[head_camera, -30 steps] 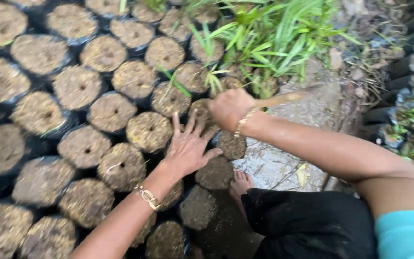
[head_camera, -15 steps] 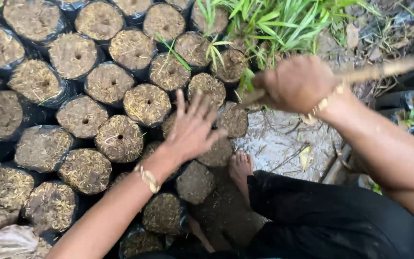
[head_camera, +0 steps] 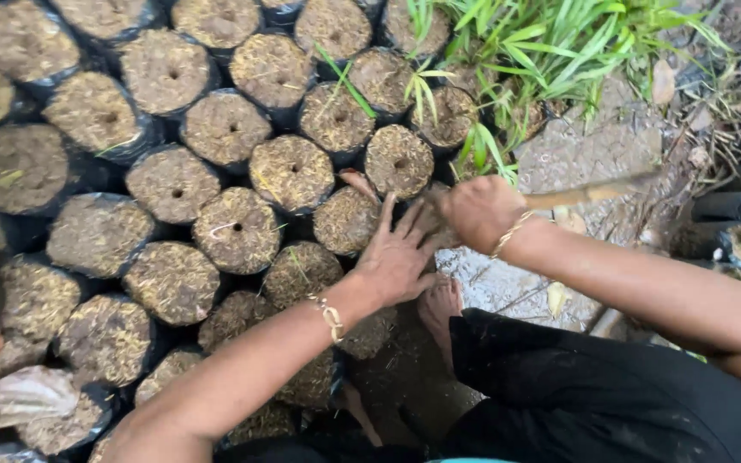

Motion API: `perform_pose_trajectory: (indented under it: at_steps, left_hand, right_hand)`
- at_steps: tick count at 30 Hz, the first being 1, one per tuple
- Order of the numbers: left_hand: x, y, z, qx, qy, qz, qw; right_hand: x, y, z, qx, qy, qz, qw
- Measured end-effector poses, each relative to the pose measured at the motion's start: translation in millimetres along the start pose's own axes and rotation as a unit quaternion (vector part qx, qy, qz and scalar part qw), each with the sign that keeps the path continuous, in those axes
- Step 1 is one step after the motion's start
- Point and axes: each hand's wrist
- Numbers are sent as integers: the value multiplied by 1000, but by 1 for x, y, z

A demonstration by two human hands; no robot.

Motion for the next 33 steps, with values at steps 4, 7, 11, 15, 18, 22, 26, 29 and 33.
perform_pose_trajectory:
  at_steps: [4,7,11,15,18,22,26,29,33]
  left_hand:
    - [-3,5,-24,7,-27,-45,999]
    - [-16,1,-61,47,-9,-41,998]
    - [-41,31,-93,97,-116,-15,988]
    - [-29,-18,-100,-61,-144,-88,984]
    - [-28,-20,-89,-58,-167,-57,983]
    - [-30,0,-77,-3,-160,-36,986]
    - [-24,-2,-65,23,-163,-24,986]
    - [-30,3,-67,44,-165,-33,985]
    - [-29,10,-81,98,-90,0,991]
  right_hand:
    - [30,-60,-23,29,47,-55,997]
    - [53,-114,-34,-213,9,-54,976]
    - [13,-106,-7,-40,-72,-27,996]
    - [-13,-145,-3,-33,-106,-42,993]
    - [-43,-79,10,258,-91,-64,960]
    - [-64,-28,38,371,-62,-49,925]
    - [-49,-7,38,352,-27,-15,935]
    - [-16,-37,-8,232,-62,10,971]
    - [31,-109,-73,-79,-99,-18,992]
Point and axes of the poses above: each hand's wrist, its own z-axis towards the middle knuckle, its own y-axis out of the palm, x = y × z, and after that the axes turned 11 degrees about -z, right-handed
